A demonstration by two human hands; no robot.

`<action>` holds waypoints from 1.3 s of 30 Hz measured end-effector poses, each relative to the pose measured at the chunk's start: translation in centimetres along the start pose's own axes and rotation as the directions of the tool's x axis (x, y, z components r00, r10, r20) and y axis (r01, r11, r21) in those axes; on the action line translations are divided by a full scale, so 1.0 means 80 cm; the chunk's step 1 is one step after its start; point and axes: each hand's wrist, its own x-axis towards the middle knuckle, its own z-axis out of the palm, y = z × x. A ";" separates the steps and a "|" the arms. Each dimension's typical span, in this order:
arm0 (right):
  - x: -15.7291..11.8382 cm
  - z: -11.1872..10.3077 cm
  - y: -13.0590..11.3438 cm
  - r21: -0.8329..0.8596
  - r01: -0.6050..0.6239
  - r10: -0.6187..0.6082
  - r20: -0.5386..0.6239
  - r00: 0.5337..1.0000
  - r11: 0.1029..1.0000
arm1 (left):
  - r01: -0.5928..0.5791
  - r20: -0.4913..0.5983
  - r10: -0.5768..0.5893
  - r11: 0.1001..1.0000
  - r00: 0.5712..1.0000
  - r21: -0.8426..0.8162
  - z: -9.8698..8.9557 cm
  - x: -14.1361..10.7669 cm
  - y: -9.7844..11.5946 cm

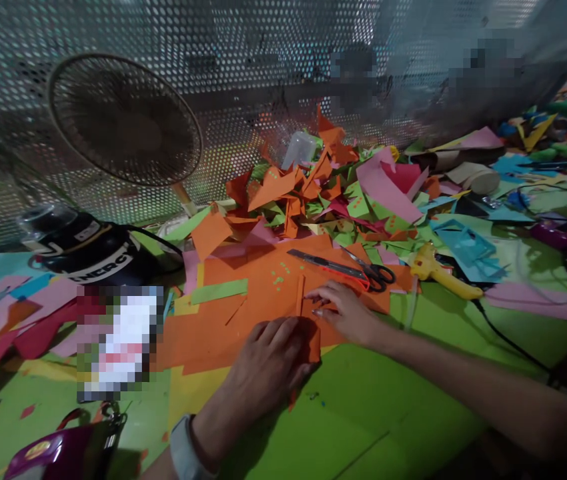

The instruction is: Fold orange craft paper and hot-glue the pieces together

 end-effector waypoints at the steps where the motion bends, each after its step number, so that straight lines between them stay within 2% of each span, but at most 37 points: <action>1: 0.002 0.000 0.002 0.055 -0.016 0.015 0.014 1.000 0.998 | -0.001 -0.005 0.001 1.000 1.000 0.003 0.000 0.000 0.000; 4: 0.008 -0.004 0.003 0.159 -0.075 0.065 0.067 0.996 0.984 | 0.001 -0.018 -0.001 1.000 1.000 0.019 0.001 -0.001 0.000; 9: 0.019 -0.014 -0.007 0.124 -0.115 0.100 0.120 0.988 0.986 | -0.012 -0.019 0.013 1.000 1.000 0.023 0.000 0.000 0.000; 12: 0.026 -0.017 -0.011 0.105 -0.154 0.136 0.161 0.978 0.982 | 0.020 -0.010 -0.020 1.000 1.000 -0.006 -0.003 0.000 0.001; 22: 0.039 -0.035 -0.016 0.152 -0.271 0.204 0.351 0.914 0.950 | 0.025 -0.003 -0.026 0.997 1.000 -0.077 -0.005 -0.002 0.001; 30: 0.039 -0.023 -0.011 0.146 -0.267 0.215 0.297 0.930 0.953 | 0.035 0.030 -0.033 0.997 0.999 -0.068 -0.009 0.000 0.004; 35: 0.041 -0.024 -0.011 0.153 -0.259 0.200 0.320 0.926 0.954 | 0.084 0.100 -0.065 0.977 0.993 -0.198 -0.025 0.002 0.002; 37: 0.042 -0.024 -0.010 0.155 -0.254 0.194 0.323 0.927 0.955 | 0.128 0.084 -0.107 0.941 0.991 -0.314 -0.033 0.008 -0.003; 38: 0.042 -0.024 -0.010 0.155 -0.253 0.193 0.322 0.927 0.955 | 0.183 0.053 -0.176 0.914 0.983 -0.363 -0.036 0.013 -0.006; 39: 0.042 -0.024 -0.010 0.154 -0.253 0.194 0.320 0.927 0.955 | 0.281 0.035 -0.291 0.875 0.956 -0.394 -0.037 0.019 -0.009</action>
